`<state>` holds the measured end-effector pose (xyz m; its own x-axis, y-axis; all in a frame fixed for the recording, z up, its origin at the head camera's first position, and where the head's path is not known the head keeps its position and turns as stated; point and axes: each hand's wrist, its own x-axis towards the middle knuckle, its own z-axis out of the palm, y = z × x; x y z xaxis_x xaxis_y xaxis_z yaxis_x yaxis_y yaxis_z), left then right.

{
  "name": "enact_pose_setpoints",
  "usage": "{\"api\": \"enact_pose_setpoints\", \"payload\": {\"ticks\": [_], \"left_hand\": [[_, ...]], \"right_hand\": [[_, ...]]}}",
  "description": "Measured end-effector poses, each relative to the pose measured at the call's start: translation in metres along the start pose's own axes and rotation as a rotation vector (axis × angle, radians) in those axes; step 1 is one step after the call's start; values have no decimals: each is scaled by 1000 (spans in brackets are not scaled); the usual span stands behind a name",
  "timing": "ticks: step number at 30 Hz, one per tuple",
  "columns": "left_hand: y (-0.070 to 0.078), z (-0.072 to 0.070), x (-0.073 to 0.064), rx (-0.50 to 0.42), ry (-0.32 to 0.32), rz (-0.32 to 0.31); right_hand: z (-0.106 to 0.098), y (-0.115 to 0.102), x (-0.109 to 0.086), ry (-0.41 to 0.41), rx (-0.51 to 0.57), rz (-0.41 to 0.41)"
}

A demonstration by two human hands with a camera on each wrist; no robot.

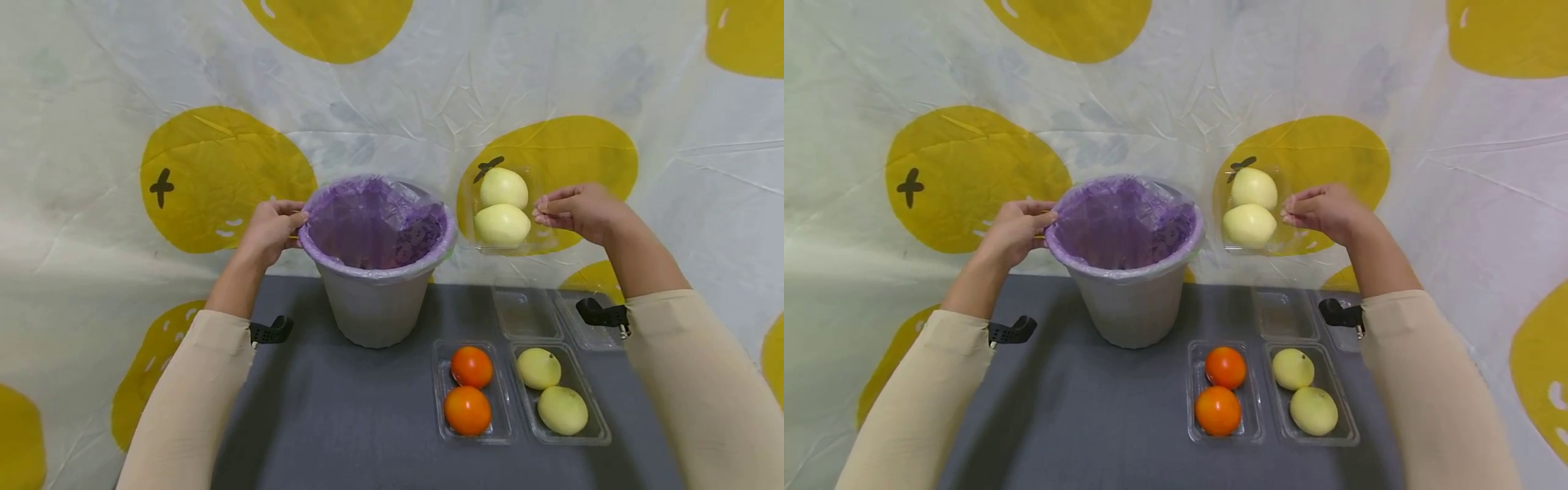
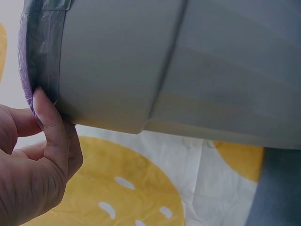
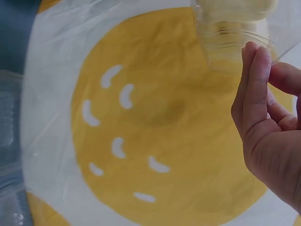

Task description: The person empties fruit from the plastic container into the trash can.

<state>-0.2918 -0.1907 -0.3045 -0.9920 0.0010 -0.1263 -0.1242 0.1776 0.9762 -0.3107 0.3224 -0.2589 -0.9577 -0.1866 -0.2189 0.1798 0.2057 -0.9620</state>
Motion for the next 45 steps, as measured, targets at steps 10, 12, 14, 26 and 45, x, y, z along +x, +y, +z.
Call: {"api": "enact_pose_setpoints", "payload": {"ticks": [10, 12, 14, 26, 45], "left_hand": [[-2, -1, 3, 15, 5, 3], [-2, -1, 3, 16, 6, 4], [-1, -1, 3, 15, 4, 3], [-1, -4, 4, 20, -3, 5], [-4, -7, 5, 37, -5, 16]], "right_hand": [[7, -32, 5, -11, 106, 24], [8, -37, 6, -18, 121, 27], [11, -41, 7, -20, 134, 24], [56, -60, 17, 19, 218, -57], [124, -67, 44, 147, 37, -227]]}}
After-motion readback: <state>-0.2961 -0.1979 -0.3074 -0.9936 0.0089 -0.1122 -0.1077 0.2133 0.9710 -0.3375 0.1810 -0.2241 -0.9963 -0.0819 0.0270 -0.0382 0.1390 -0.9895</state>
